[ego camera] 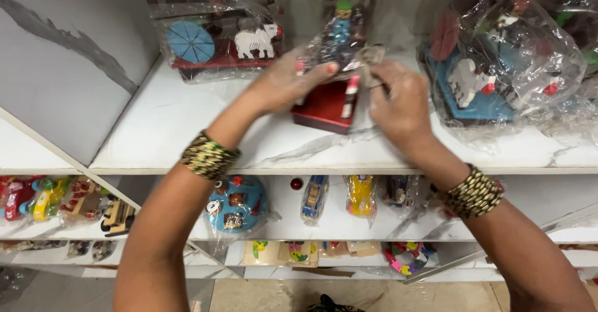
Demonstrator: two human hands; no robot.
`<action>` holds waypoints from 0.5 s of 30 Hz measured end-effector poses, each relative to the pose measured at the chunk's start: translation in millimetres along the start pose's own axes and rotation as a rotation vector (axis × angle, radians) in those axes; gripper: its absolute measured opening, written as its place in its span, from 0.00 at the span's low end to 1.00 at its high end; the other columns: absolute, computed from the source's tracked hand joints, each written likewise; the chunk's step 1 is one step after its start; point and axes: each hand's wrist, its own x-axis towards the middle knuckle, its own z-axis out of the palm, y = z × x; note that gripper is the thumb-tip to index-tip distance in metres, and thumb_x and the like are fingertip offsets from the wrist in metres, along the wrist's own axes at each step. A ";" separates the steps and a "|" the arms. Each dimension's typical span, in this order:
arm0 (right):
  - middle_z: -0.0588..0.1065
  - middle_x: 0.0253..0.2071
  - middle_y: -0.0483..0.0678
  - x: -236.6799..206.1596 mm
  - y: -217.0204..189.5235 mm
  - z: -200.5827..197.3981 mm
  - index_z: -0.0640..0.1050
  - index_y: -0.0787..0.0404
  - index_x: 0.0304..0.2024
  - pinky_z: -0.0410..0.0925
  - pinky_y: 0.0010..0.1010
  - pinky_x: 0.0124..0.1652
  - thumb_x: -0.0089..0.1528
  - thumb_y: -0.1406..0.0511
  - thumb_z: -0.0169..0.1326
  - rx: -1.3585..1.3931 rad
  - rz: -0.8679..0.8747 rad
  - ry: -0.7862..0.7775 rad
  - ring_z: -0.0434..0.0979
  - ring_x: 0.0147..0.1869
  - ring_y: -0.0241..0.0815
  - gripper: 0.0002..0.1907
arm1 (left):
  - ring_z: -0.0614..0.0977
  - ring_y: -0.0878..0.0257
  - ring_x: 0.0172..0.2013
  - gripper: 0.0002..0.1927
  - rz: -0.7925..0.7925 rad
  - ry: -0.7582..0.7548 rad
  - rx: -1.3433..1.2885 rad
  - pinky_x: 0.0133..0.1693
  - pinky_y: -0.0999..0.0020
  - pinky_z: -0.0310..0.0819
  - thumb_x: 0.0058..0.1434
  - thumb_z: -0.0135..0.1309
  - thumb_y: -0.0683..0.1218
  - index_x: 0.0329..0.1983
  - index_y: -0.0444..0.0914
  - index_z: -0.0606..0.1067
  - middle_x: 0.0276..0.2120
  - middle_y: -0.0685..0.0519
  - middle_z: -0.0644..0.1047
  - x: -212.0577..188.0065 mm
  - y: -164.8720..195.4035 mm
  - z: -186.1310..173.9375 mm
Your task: The person wipes plastic-wrapped wooden toy carts on a shelf with a cloth, lifting and turning each toy to wipe different sides, then places it back on the shelf and moves to the next one.
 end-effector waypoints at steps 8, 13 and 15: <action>0.76 0.52 0.64 -22.6 1.8 -26.6 0.76 0.74 0.57 0.71 0.42 0.53 0.61 0.70 0.57 -0.002 -0.061 0.070 0.79 0.53 0.60 0.22 | 0.84 0.40 0.45 0.47 0.008 0.126 0.078 0.48 0.51 0.78 0.59 0.38 0.76 0.68 0.37 0.62 0.40 0.35 0.82 10.9 27.1 39.6; 0.77 0.51 0.63 -20.4 19.9 -25.3 0.78 0.72 0.58 0.71 0.44 0.53 0.62 0.65 0.63 -0.102 -0.025 0.000 0.79 0.53 0.60 0.24 | 0.83 0.38 0.47 0.44 0.027 0.130 0.089 0.49 0.51 0.76 0.61 0.38 0.76 0.67 0.40 0.63 0.42 0.35 0.82 16.0 31.4 45.7; 0.78 0.51 0.60 -19.5 36.2 -37.5 0.78 0.70 0.60 0.72 0.41 0.53 0.65 0.62 0.65 -0.164 0.001 -0.014 0.80 0.52 0.56 0.25 | 0.82 0.37 0.48 0.44 0.012 0.123 0.117 0.50 0.50 0.75 0.62 0.38 0.76 0.69 0.41 0.62 0.44 0.35 0.82 22.4 32.7 45.9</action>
